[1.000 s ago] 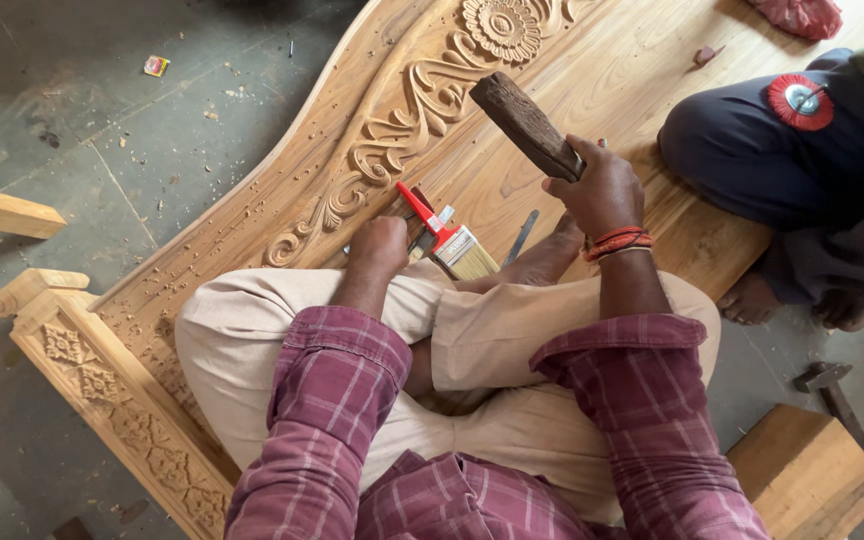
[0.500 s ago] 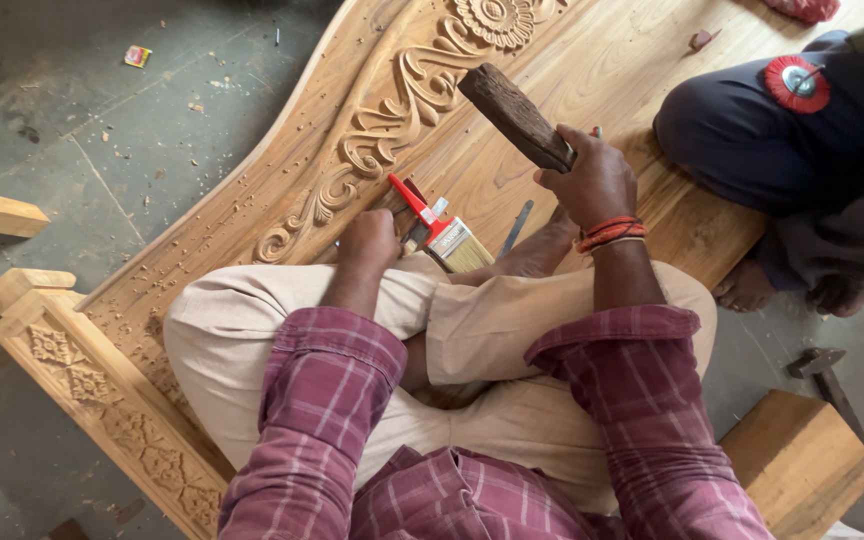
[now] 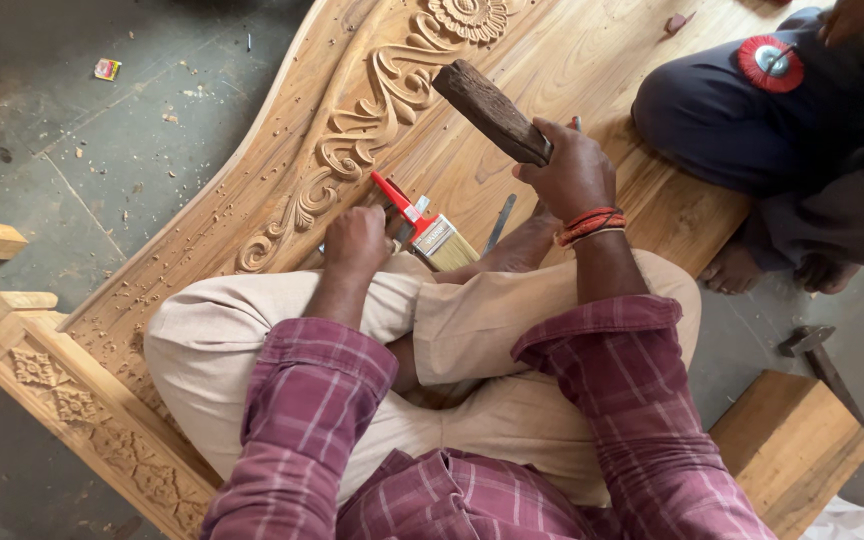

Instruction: The person carves intricate floral patterns into a large wooden panel using a chisel and a wooden mallet. They strike the chisel repeatedly to shape the wood and occasionally use a brush to clear away wood shavings.

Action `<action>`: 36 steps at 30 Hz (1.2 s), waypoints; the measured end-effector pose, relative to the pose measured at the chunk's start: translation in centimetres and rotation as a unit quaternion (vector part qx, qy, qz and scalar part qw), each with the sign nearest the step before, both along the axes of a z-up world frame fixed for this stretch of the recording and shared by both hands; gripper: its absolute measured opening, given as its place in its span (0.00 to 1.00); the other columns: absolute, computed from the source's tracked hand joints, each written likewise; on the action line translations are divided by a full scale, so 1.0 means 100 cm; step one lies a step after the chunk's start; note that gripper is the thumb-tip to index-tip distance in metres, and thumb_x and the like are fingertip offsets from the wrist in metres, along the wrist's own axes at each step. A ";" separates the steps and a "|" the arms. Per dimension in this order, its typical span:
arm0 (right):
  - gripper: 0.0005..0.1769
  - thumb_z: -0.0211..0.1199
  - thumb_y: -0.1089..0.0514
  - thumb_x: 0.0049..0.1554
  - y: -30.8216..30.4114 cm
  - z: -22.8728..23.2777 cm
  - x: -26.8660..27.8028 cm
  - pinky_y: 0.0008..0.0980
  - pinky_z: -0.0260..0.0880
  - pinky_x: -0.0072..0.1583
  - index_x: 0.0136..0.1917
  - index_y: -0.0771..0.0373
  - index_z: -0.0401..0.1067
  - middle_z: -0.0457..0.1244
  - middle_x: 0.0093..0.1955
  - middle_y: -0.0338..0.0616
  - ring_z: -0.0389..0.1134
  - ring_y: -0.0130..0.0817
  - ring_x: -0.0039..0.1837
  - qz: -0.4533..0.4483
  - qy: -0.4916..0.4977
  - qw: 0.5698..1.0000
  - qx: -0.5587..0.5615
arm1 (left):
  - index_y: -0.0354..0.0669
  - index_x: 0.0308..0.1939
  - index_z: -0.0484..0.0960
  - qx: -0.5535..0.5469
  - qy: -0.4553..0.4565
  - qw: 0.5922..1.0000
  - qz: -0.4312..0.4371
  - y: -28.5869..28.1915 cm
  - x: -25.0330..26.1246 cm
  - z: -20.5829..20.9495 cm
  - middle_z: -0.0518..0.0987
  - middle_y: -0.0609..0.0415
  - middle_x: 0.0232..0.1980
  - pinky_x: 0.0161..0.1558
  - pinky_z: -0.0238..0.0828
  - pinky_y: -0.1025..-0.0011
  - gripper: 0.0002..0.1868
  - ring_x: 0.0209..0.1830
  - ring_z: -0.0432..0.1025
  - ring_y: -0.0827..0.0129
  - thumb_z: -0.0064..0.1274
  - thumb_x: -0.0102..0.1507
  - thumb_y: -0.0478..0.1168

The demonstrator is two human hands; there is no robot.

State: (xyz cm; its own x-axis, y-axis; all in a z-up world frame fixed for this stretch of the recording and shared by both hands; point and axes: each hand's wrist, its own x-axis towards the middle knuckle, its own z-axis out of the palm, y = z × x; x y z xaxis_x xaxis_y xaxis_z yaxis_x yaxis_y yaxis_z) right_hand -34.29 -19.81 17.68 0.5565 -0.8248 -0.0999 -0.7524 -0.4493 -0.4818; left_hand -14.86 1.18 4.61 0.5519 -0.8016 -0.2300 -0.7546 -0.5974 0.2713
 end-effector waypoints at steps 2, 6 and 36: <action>0.39 0.78 0.49 0.45 -0.001 -0.002 -0.001 0.46 0.69 0.58 0.69 0.52 0.73 0.70 0.55 0.53 0.71 0.51 0.57 0.004 0.001 1.000 -0.013 | 0.42 0.37 0.86 -0.006 0.006 1.000 0.021 0.001 0.005 0.008 0.84 0.43 0.40 0.45 0.77 0.55 0.08 0.41 0.80 0.50 0.63 0.57 0.41; 0.39 0.78 0.49 0.45 -0.002 -0.002 0.001 0.46 0.69 0.58 0.69 0.53 0.73 0.70 0.55 0.52 0.71 0.51 0.58 0.014 -0.011 1.000 -0.014 | 0.41 0.37 0.87 -0.104 0.037 0.979 0.172 0.011 0.037 0.032 0.82 0.43 0.33 0.40 0.75 0.55 0.11 0.36 0.79 0.50 0.58 0.64 0.44; 0.40 0.79 0.51 0.48 0.002 -0.019 0.057 0.40 0.71 0.57 0.72 0.58 0.72 0.71 0.53 0.51 0.74 0.42 0.53 0.091 -0.037 0.995 0.008 | 0.42 0.35 0.82 -0.464 0.240 0.675 0.521 -0.005 0.122 -0.045 0.85 0.52 0.36 0.30 0.76 0.76 0.05 0.30 0.79 0.74 0.56 0.58 0.28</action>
